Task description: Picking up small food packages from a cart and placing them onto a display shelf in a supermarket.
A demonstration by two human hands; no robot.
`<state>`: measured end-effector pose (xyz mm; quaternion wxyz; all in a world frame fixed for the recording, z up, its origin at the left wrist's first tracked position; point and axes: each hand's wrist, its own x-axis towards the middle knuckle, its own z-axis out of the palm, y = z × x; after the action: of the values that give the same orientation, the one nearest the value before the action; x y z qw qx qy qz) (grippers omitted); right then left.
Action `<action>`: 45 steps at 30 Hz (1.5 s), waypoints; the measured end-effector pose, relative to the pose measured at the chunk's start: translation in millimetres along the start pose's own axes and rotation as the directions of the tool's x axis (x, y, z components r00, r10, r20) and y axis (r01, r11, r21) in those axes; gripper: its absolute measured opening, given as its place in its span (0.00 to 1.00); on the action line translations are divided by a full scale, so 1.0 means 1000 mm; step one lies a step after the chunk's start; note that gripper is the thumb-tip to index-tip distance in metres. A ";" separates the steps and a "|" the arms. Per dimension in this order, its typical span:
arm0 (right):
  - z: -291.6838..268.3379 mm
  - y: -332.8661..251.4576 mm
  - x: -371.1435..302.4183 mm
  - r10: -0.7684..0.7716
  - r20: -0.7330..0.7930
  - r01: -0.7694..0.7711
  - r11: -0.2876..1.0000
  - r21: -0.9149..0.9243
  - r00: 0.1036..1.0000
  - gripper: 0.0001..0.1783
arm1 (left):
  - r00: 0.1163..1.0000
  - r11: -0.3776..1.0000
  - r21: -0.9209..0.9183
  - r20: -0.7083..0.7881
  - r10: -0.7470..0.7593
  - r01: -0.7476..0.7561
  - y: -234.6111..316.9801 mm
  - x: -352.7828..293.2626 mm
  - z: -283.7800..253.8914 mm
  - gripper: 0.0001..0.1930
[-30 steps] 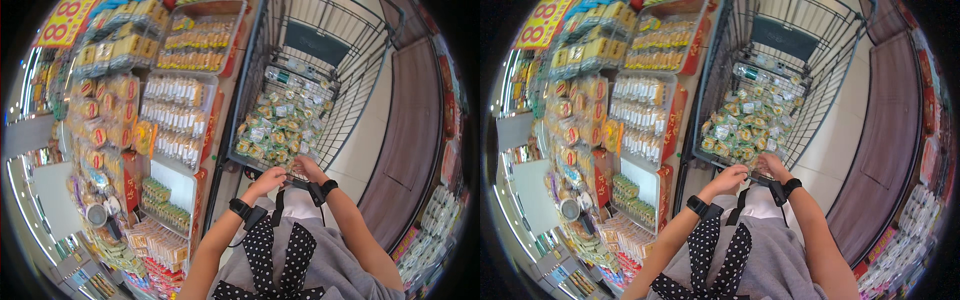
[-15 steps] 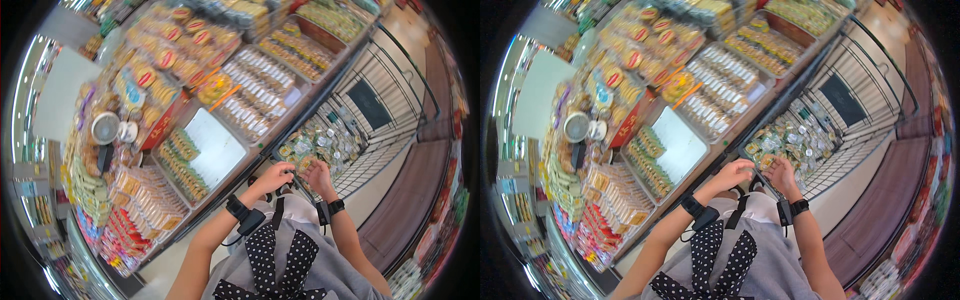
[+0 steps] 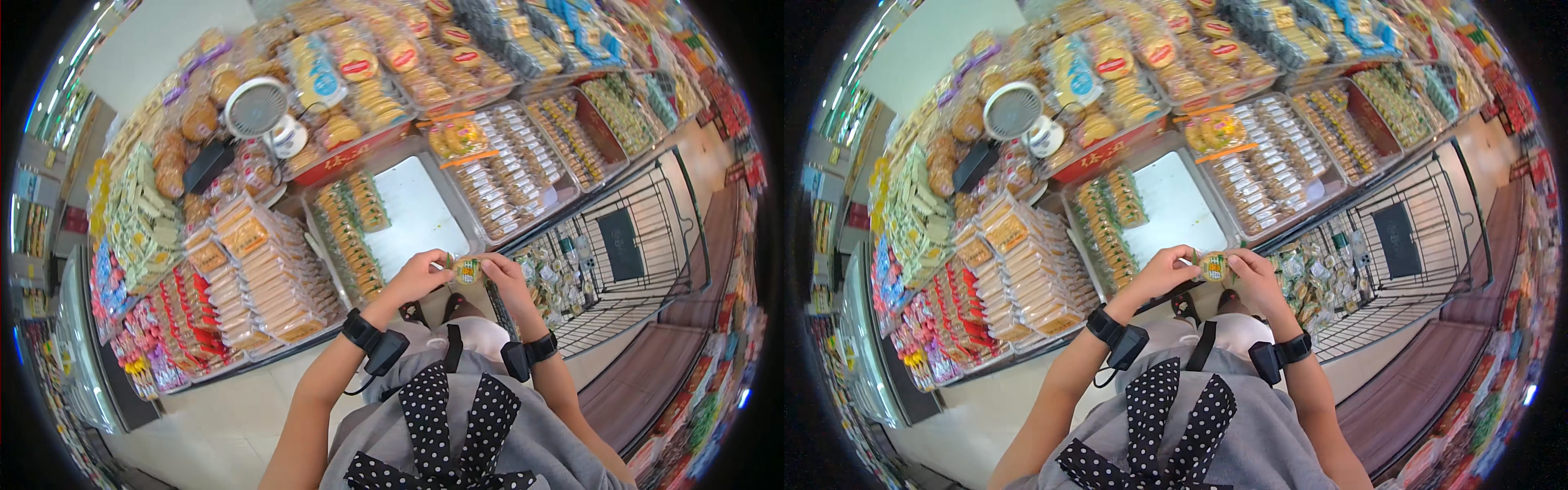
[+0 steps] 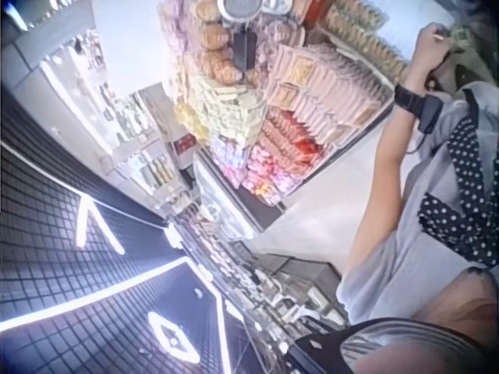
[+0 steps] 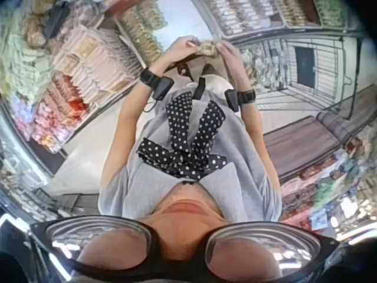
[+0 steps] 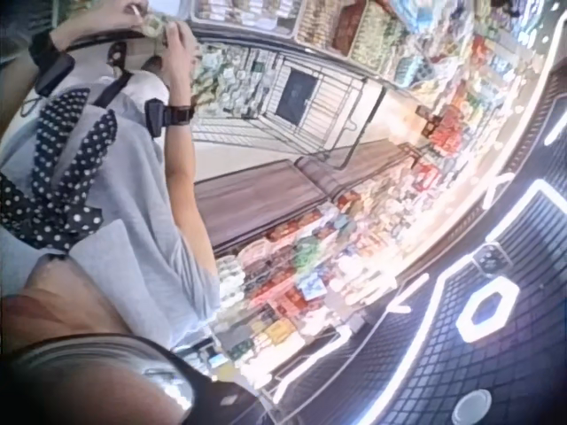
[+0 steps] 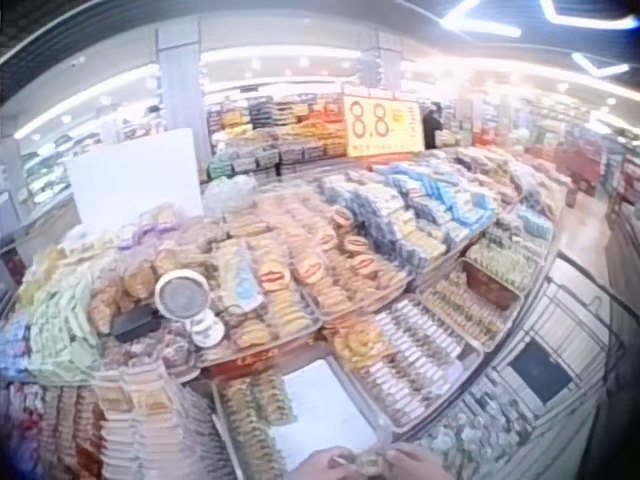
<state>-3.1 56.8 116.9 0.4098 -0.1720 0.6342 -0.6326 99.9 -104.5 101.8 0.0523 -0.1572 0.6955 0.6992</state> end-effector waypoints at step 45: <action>0.081 0.087 0.212 0.226 0.447 0.073 0.826 -0.559 0.865 0.07 | 0.809 0.514 0.803 -0.501 0.309 0.301 -0.052 0.013 -0.106 0.11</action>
<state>-45.1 -140.8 -17.8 0.5156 -0.4137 0.6709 -0.3360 118.8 -209.8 50.2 -0.0967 -0.3167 0.9268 0.1773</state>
